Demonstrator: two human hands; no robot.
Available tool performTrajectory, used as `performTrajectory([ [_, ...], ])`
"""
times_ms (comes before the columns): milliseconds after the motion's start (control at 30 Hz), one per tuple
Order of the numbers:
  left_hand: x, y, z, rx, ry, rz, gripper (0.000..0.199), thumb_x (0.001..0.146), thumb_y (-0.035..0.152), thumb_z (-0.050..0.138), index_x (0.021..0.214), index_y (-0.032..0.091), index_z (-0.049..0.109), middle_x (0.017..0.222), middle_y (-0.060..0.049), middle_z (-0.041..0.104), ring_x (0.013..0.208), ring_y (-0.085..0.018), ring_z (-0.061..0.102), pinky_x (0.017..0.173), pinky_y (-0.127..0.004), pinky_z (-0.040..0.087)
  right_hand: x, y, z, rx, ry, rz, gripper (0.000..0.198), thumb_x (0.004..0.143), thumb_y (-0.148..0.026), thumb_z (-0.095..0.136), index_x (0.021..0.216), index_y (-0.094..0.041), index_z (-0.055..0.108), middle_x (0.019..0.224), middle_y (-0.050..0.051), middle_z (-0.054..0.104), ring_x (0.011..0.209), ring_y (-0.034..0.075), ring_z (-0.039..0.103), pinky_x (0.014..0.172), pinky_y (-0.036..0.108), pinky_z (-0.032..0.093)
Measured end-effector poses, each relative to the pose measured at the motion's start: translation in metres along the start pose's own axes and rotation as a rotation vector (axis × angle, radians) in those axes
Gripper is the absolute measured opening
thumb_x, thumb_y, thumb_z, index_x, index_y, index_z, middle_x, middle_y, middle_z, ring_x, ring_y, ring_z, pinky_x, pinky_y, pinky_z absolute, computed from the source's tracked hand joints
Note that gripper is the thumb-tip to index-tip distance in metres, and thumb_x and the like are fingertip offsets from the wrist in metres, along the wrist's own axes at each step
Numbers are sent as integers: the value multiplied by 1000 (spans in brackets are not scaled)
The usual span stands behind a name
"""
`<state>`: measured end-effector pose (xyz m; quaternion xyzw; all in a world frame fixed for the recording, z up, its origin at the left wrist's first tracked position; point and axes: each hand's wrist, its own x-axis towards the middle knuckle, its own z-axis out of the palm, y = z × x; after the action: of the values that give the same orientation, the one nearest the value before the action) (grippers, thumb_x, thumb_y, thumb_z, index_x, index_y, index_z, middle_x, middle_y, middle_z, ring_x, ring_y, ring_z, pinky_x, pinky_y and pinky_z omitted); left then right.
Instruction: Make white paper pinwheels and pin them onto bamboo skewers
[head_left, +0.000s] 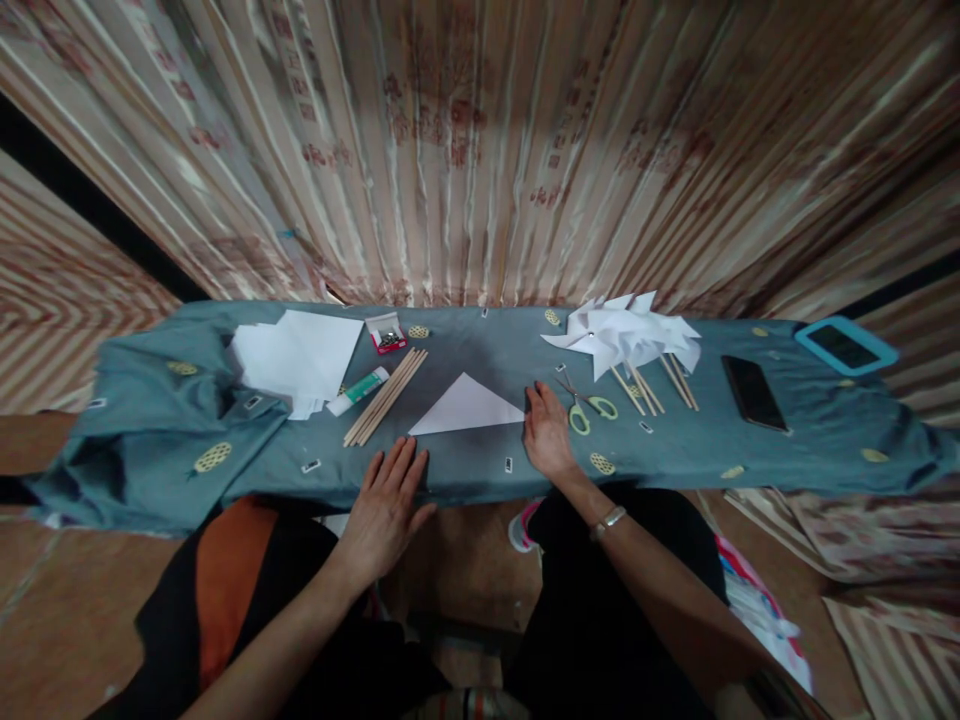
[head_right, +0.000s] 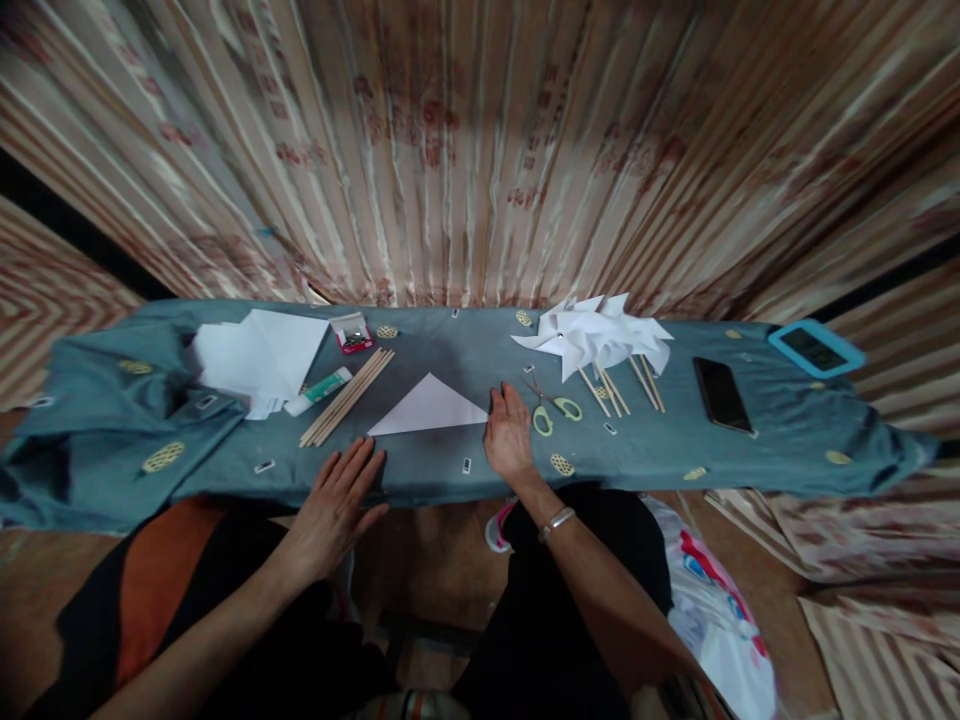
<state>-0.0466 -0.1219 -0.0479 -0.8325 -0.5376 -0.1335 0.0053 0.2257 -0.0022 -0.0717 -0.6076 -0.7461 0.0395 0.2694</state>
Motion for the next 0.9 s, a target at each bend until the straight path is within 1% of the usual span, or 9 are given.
performTrajectory([
  [100,-4,11,1,-61,47,-64,58,96,33,48,149,12,35,153,-23,41,146,-33,31,113,-57,35,1,-2,-1,0,-20,6,50,89,-8,35,136,-3,51,143,27,49,138,33,42,111,56,36],
  [167,-5,19,0,-80,49,-86,58,96,31,48,149,13,34,154,-23,39,148,-32,28,113,-57,34,2,-3,0,-4,-25,9,50,89,-8,36,136,-2,52,143,27,49,137,34,41,110,56,36],
  [267,-1,30,-5,-88,15,-69,55,95,27,49,147,12,38,155,-23,37,149,-32,26,114,-58,32,3,-4,1,-15,-11,12,50,88,-8,37,135,-4,52,142,26,50,136,33,43,109,56,35],
  [333,7,33,-7,-98,1,-38,54,95,25,49,146,11,39,155,-23,37,149,-32,26,115,-57,32,4,-5,1,-24,-8,12,50,87,-7,38,135,-5,53,141,25,51,135,33,44,109,56,35],
  [467,29,27,-6,-113,35,8,53,96,27,47,145,8,39,155,-25,35,149,-33,26,114,-58,33,6,-7,0,-55,-45,24,51,87,-7,38,136,-3,51,143,27,49,136,34,42,109,56,35],
  [533,40,21,-1,-118,32,33,52,96,28,48,144,7,41,154,-26,37,148,-33,28,113,-58,34,6,-7,-1,-71,-68,30,51,88,-8,38,136,-1,51,145,27,47,138,34,41,111,54,34],
  [633,51,16,8,-103,4,68,52,95,29,50,141,4,45,151,-26,41,145,-34,33,113,-56,35,7,-6,-2,-68,-70,28,50,88,-8,37,136,-3,51,145,25,48,138,33,41,111,53,35],
  [733,54,14,16,-77,13,83,52,95,32,50,139,4,48,150,-24,45,143,-35,37,114,-55,36,8,-5,-3,-50,-66,28,51,86,-8,38,135,-2,52,144,25,49,137,32,42,112,53,35],
  [900,53,13,22,-76,50,101,56,97,41,47,140,5,49,149,-23,46,143,-36,37,113,-57,36,9,-1,-3,-6,-56,55,52,84,-6,39,133,0,54,143,24,51,137,31,44,114,50,35],
])
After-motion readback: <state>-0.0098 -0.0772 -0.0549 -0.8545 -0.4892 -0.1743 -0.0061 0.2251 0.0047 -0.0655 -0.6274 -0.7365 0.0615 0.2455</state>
